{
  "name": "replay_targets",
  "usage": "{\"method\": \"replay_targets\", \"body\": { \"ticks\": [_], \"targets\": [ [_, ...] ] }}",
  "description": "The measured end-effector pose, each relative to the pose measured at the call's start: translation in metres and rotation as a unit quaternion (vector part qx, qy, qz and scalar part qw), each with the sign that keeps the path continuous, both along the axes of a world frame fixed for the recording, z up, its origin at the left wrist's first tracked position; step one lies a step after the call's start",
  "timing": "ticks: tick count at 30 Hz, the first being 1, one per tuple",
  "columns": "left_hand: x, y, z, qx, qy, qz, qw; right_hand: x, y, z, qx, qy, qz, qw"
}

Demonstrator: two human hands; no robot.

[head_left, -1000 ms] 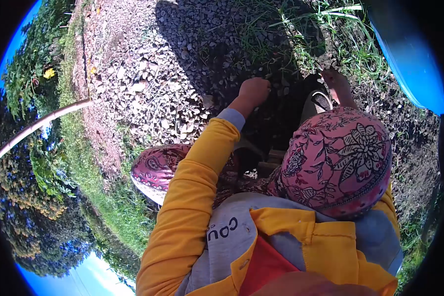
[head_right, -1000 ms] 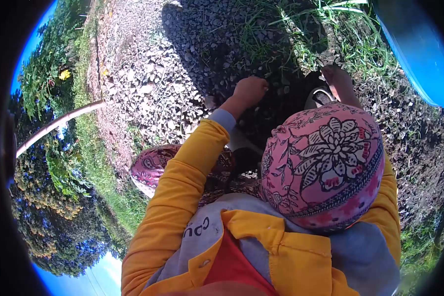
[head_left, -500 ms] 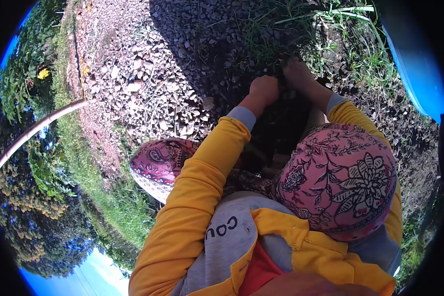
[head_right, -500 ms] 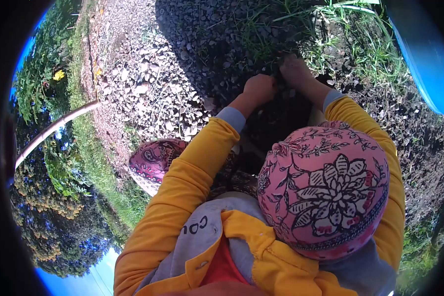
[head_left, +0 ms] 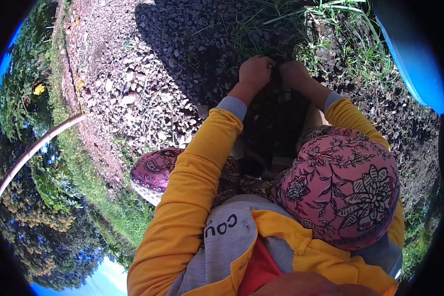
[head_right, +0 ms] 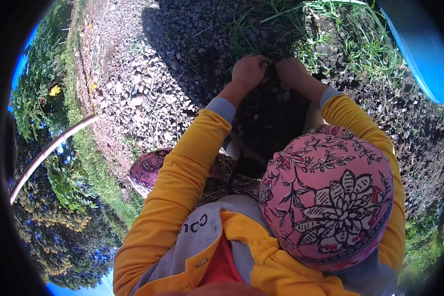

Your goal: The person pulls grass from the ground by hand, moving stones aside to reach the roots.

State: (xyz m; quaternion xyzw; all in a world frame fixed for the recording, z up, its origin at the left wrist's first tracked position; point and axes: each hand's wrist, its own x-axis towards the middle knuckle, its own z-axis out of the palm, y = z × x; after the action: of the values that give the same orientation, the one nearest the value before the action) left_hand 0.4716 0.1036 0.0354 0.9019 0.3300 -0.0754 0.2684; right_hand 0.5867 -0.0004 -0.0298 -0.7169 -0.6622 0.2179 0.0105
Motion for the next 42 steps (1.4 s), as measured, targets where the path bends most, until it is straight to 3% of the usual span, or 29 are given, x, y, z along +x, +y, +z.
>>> {"method": "replay_targets", "body": {
  "ticks": [6, 14, 18, 24, 26, 32, 38, 42],
  "targets": [
    [0.012, 0.011, -0.024, 0.062, 0.017, -0.091, 0.994, -0.001, -0.016, -0.021, 0.074, 0.002, -0.023, 0.997],
    [0.025, 0.03, -0.022, 0.135, 0.132, -0.19, 0.963, -0.008, -0.012, -0.005, 0.024, 0.091, -0.086, 0.992],
    [0.033, 0.032, -0.037, 0.139, 0.146, -0.137, 0.97, -0.023, -0.011, 0.023, 0.094, 0.186, -0.109, 0.972],
    [0.044, 0.036, -0.039, 0.104, 0.193, -0.044, 0.975, 0.019, -0.043, 0.019, 0.063, 0.223, -0.303, 0.924],
    [0.048, 0.037, -0.03, 0.072, 0.203, -0.025, 0.976, 0.025, -0.06, 0.014, 0.056, 0.231, -0.319, 0.917],
    [0.053, 0.058, -0.043, 0.083, 0.239, -0.125, 0.959, 0.017, -0.085, 0.019, 0.045, 0.263, -0.347, 0.899],
    [0.047, 0.066, -0.059, 0.074, 0.218, -0.154, 0.961, 0.01, -0.09, 0.025, 0.077, 0.271, -0.354, 0.892],
    [0.038, 0.061, -0.041, 0.039, 0.173, -0.11, 0.978, 0.005, -0.095, 0.01, 0.109, 0.249, -0.351, 0.896]
  ]
}}
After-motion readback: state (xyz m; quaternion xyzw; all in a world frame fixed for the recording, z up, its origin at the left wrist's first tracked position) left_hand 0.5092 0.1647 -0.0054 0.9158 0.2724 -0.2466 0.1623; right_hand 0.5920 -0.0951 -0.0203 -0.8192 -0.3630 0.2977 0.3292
